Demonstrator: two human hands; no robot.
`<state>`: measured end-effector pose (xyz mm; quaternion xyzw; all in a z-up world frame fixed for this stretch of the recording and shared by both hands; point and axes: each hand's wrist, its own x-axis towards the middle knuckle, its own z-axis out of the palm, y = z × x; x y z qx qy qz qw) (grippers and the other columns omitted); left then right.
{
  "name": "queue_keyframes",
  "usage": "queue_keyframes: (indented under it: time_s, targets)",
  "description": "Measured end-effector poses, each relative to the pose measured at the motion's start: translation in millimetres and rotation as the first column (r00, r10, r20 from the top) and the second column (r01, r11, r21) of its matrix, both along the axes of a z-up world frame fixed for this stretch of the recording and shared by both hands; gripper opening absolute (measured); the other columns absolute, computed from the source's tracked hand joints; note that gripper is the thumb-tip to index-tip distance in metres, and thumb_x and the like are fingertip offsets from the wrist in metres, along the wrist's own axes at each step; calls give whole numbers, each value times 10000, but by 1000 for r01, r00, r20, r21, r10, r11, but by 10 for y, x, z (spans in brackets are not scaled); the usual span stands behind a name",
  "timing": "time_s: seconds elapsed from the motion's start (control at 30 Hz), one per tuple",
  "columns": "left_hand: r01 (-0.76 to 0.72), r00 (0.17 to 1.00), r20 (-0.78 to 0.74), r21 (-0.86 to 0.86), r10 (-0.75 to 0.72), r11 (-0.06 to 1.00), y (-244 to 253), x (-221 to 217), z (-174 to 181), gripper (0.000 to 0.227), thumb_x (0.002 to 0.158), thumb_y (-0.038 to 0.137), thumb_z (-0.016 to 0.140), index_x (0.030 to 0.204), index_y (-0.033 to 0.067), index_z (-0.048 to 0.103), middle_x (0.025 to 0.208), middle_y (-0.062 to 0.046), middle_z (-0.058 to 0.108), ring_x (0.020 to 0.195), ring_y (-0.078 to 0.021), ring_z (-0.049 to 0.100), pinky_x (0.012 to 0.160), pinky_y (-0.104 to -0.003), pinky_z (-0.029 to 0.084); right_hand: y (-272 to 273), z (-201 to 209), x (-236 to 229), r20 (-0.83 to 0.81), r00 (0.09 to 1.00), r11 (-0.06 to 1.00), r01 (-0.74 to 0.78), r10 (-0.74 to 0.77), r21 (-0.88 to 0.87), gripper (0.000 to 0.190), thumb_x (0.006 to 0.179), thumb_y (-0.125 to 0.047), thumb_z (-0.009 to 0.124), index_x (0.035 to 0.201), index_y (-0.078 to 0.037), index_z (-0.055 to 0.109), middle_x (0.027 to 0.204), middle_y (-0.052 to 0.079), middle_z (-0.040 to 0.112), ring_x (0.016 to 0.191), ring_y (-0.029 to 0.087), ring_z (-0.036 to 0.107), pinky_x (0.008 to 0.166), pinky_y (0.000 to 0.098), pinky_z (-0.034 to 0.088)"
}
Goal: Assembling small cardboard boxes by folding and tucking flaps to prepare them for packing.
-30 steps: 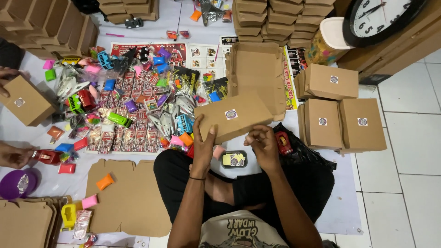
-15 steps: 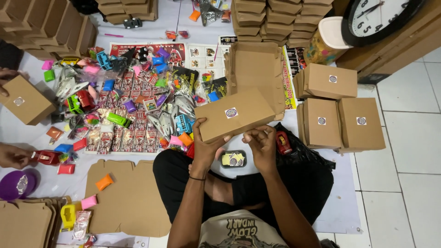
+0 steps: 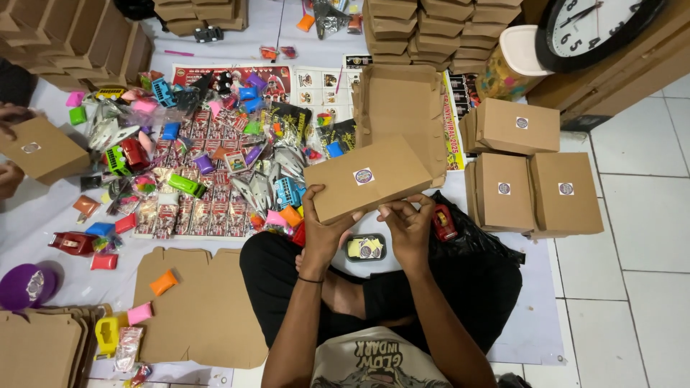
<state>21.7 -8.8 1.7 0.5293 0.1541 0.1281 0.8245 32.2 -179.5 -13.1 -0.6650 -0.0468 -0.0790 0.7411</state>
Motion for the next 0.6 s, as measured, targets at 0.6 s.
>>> queue_keyframes:
  time_s: [0.6]
  targets:
    - [-5,1000,21,6,5,1000,12,4,55,920,562,-36,954,1306,141,444,1103,-97,609,976,-174,597,828,-272,540,15,10,28,-134,987,991,72,-87,-113,536,932,-103,767,1237,-73,327,900,125,702,708,156,643,727,292,533]
